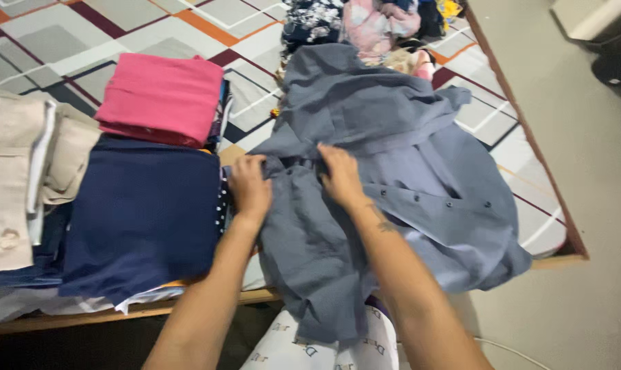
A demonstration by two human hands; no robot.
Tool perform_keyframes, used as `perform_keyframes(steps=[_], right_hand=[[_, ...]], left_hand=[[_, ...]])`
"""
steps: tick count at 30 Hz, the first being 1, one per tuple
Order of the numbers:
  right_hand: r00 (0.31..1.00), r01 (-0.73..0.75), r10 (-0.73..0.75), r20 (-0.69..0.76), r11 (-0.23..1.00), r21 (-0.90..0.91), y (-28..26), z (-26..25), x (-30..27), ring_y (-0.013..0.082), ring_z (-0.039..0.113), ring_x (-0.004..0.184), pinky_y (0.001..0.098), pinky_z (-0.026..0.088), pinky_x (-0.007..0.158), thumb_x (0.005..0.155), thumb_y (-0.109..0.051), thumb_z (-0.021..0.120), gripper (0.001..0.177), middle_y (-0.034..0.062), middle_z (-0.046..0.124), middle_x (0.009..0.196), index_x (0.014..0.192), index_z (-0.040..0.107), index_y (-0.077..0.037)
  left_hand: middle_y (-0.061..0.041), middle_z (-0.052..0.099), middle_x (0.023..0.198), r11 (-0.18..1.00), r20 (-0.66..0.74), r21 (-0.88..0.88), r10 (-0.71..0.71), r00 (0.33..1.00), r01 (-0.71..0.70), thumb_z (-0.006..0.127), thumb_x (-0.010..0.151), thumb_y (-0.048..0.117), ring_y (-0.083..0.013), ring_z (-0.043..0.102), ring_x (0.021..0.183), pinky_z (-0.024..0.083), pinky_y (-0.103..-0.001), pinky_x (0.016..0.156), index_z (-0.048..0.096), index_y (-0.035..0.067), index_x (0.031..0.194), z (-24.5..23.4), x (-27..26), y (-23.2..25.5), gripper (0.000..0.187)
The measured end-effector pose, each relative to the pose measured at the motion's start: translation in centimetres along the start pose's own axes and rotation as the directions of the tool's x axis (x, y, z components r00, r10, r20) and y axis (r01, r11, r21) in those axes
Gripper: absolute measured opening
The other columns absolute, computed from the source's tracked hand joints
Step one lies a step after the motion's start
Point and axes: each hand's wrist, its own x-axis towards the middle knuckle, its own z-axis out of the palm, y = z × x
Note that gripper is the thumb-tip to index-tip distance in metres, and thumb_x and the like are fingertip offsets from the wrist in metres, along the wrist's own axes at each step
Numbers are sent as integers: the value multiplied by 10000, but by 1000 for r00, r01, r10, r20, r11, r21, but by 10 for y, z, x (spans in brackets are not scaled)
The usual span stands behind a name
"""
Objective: The person folds a shirt, a pair of pants, and a pair of shorts by hand on a bed.
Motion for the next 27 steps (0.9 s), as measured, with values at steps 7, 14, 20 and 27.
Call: perform_keyframes(steps=[7,14,20,27], right_hand=[[957,277,-269,109,959,-65,1,27,-43,317,560,1338,469,406,1130,829,-9,631,433,100,658,1381,1253,631,-96],[977,-47,69,-201,992,115,4,15,-36,325,576,1259,439,446,1058,903,-16,692,359,123,636,1343,1249,602,-48],[961,84,-158,-226,948,-306,-11,2,-5,294,561,1168,452,412,1003,784,-42,692,486,114,621,1254,1265,637,-85],[995,37,-43,-85,997,-68,28,32,12,346,604,964,445,493,837,801,5,668,194,131,645,964,988,671,-49]], left_hand=[[-95,531,1444,909,-61,142,404,913,-393,744,709,26,-329,499,1221,385,-460,1032,671,241,1286,22,33,30,621],[-36,599,1095,983,-147,-146,88,985,-110,662,767,-42,-306,548,1144,395,-476,963,663,155,954,32,35,-12,272],[-85,609,1028,995,-269,-79,32,963,-55,632,637,-31,-348,553,1057,374,-505,938,663,145,885,14,42,7,306],[-136,668,1036,870,-41,-373,332,943,-322,663,816,26,-360,633,1075,480,-449,990,690,93,1001,37,-28,65,198]])
